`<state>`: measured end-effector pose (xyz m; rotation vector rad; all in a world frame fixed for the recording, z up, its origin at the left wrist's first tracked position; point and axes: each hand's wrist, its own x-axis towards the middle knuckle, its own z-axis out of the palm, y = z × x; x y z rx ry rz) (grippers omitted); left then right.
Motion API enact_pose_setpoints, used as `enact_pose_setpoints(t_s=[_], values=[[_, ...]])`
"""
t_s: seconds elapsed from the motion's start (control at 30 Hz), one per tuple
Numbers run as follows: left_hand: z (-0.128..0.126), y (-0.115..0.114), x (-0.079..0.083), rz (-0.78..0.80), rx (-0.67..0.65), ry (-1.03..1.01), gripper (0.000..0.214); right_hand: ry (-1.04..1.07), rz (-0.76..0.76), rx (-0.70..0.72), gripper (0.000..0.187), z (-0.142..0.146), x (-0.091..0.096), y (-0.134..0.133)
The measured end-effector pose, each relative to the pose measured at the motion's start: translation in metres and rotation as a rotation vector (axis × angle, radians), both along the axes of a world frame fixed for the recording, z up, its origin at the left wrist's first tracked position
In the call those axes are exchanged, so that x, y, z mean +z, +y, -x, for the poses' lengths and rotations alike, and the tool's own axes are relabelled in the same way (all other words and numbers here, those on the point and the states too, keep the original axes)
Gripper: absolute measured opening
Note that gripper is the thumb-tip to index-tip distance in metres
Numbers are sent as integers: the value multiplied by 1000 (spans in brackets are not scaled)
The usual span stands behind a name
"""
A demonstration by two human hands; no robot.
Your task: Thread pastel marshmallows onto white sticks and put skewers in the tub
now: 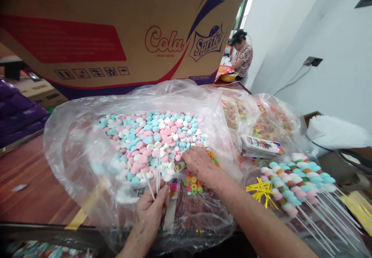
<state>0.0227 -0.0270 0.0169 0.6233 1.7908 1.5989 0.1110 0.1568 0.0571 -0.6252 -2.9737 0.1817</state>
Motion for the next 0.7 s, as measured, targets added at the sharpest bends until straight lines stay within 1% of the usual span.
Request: enact_pose_setpoints(t_s=[0.03, 0.07, 0.1, 0.13, 0.17, 0.23, 0.27, 0.3, 0.33, 0.4, 0.47, 0.6, 0.7], values=[[0, 0, 0, 6, -27, 14, 34, 64, 77, -75, 14, -1, 2, 1], [0, 0, 0, 12, -52, 28, 34, 154, 185, -157, 12, -2, 5, 3], [1, 0, 0, 16, -70, 46, 34, 269, 327, -232, 8, -4, 8, 4], [1, 0, 1, 19, -84, 64, 33, 395, 502, -286, 3, -5, 11, 5], [1, 0, 2, 21, -101, 84, 33, 519, 695, -309, 3, -6, 13, 6], [1, 0, 6, 23, -133, 124, 31, 714, 1059, -283, 12, -8, 17, 5], [0, 1, 8, 24, -143, 137, 31, 777, 1198, -265, 15, -8, 19, 4], [0, 1, 11, 25, -152, 142, 31, 817, 1299, -256, 17, -8, 20, 3], [0, 1, 13, 25, -151, 145, 30, 840, 1368, -253, 19, -8, 21, 2], [-1, 2, 15, 19, -149, 150, 29, 864, 1438, -252, 22, -9, 23, 1], [-1, 2, 16, 20, -159, 160, 29, 859, 1454, -234, 24, -9, 26, 0], [0, 2, 13, 24, -178, 180, 31, 838, 1426, -179, 24, -9, 28, -1], [1, 1, 12, 35, -192, 181, 34, 808, 1360, -137, 22, -10, 26, 0]])
